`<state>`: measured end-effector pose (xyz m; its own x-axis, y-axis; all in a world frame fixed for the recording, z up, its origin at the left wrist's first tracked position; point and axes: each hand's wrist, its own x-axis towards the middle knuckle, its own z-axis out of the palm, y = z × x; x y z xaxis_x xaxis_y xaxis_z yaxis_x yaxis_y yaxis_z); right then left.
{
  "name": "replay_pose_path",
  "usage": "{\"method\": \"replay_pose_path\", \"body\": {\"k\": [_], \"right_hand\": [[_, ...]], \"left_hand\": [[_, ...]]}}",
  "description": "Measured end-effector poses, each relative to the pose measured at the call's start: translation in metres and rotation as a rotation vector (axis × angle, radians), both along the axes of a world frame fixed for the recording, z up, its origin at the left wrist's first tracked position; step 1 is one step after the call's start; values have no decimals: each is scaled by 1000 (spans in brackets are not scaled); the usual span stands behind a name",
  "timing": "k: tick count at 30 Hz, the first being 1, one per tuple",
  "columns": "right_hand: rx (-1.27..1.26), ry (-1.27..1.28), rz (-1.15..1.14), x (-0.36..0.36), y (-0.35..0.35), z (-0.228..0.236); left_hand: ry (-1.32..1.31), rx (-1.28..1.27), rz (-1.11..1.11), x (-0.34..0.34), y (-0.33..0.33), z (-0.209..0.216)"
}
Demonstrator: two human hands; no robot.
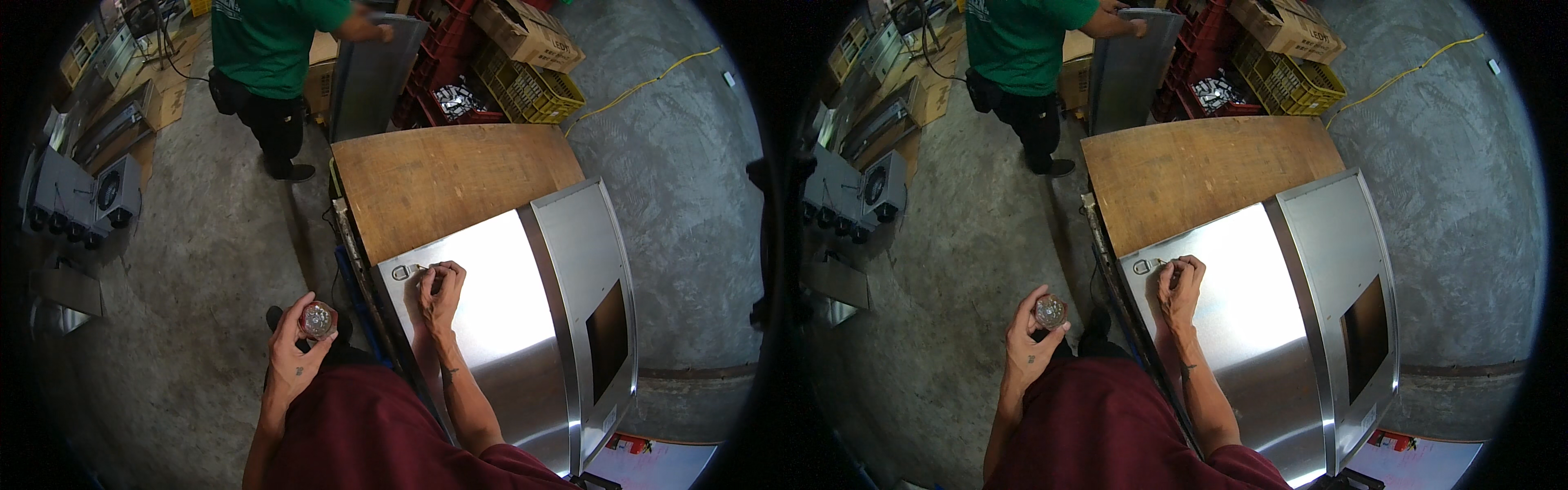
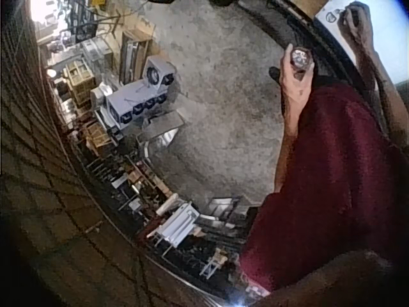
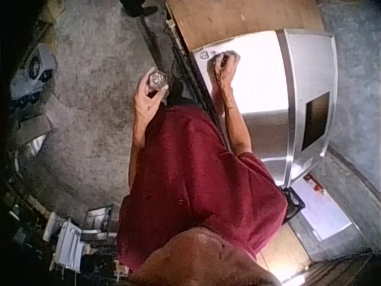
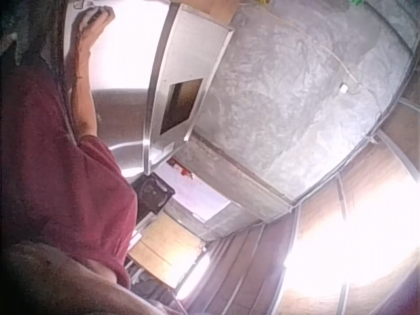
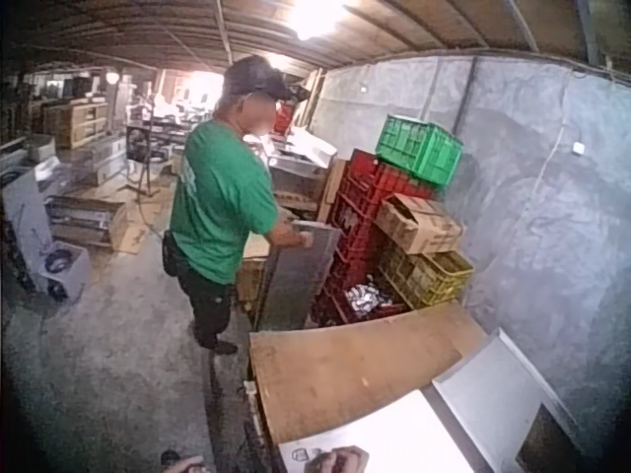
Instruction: The person applies a viscous substance from a small container onto the seams of a stainless steel appliance using a small stick. They move along the edges and corners, spreading the material into the joints while holding the container in the other hand.
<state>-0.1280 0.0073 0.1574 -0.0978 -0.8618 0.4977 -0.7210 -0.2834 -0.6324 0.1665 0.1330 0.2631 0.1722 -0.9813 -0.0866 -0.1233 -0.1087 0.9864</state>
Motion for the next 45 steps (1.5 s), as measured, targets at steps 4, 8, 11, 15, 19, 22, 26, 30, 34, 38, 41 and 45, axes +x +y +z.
{"method": "replay_pose_path", "body": {"k": [4,8,11,15,19,22,26,30,34,38,41,45], "right_hand": [[-14,23,-1,-1,-1,0],[-18,38,5,-1,-1,1],[-14,20,10,-1,-1,0],[-20,26,10,0,-1,1],[-15,31,7,-1,-1,1],[-17,25,8,-1,-2,1],[17,-35,-1,0,0,0],[12,-23,4,-1,-2,-2],[11,-26,2,-1,-1,-1],[-12,-10,-7,-2,-1,-2],[16,-33,-13,-1,-1,-3],[-17,-7,-8,-2,-2,-4]], "left_hand": [[-7,-12,-7,0,-1,1],[-7,-5,-8,0,-1,1],[-12,-7,-8,0,0,-1],[-9,-2,-4,1,1,-2],[-16,-7,-8,2,1,-3],[-13,1,-9,2,1,0],[-17,8,-7,1,1,1],[-12,2,-8,1,2,-1],[-13,1,-7,1,2,-2],[-1,-4,-10,0,3,-3],[3,-5,-10,0,2,-3],[4,-2,-8,0,2,-3]]}}
